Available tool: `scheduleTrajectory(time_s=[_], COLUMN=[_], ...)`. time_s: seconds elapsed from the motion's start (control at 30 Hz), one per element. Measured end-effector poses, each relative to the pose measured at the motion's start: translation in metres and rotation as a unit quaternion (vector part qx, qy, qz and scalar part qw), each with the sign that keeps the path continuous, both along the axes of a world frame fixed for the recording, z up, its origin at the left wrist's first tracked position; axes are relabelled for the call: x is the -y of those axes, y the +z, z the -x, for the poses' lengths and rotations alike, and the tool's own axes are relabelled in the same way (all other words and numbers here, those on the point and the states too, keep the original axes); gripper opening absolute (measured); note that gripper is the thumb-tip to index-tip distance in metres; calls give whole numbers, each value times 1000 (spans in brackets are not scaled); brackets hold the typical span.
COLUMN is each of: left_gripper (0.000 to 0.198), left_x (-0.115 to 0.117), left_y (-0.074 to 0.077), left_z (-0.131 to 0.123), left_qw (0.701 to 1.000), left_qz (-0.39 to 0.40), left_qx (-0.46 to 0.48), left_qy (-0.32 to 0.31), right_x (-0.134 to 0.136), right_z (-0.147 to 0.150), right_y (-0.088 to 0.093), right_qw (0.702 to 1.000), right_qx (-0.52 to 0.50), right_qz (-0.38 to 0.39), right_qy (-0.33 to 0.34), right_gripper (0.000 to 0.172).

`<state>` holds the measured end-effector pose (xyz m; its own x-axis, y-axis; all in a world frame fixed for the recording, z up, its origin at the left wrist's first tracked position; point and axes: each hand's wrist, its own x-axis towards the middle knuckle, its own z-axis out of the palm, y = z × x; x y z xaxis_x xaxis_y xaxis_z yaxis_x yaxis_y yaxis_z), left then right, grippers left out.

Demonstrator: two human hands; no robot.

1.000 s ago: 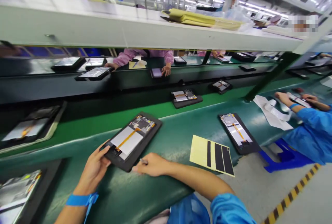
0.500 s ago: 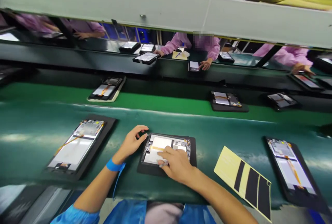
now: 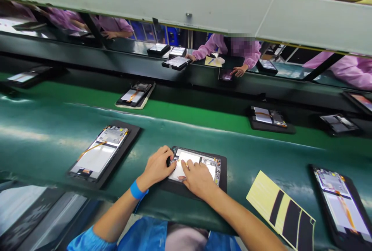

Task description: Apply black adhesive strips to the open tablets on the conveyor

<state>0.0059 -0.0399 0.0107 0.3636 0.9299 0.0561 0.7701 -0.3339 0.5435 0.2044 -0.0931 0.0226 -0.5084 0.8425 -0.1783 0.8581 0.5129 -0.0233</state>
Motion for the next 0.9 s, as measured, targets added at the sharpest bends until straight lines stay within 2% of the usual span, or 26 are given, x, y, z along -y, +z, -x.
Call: scheduleTrajectory(time_s=[0.2, 0.37, 0.53, 0.9], left_gripper=[3, 22, 42, 41], left_x=[0, 16, 40, 52], left_y=[2, 0, -9, -16], left_z=[3, 21, 27, 22], left_qw=[998, 996, 981, 976], left_qz=[-33, -60, -132, -159], left_qx=[-49, -43, -79, -107], left_qy=[-8, -58, -121, -105], right_x=[0, 1, 3, 5], right_z=[2, 3, 1, 1], right_y=[-2, -2, -3, -2], right_qw=[1000, 1000, 1000, 998], right_qx=[0, -10, -17, 3], right_qz=[-16, -17, -5, -20], right_qy=[17, 14, 17, 53], right_gripper=[55, 54, 56, 58])
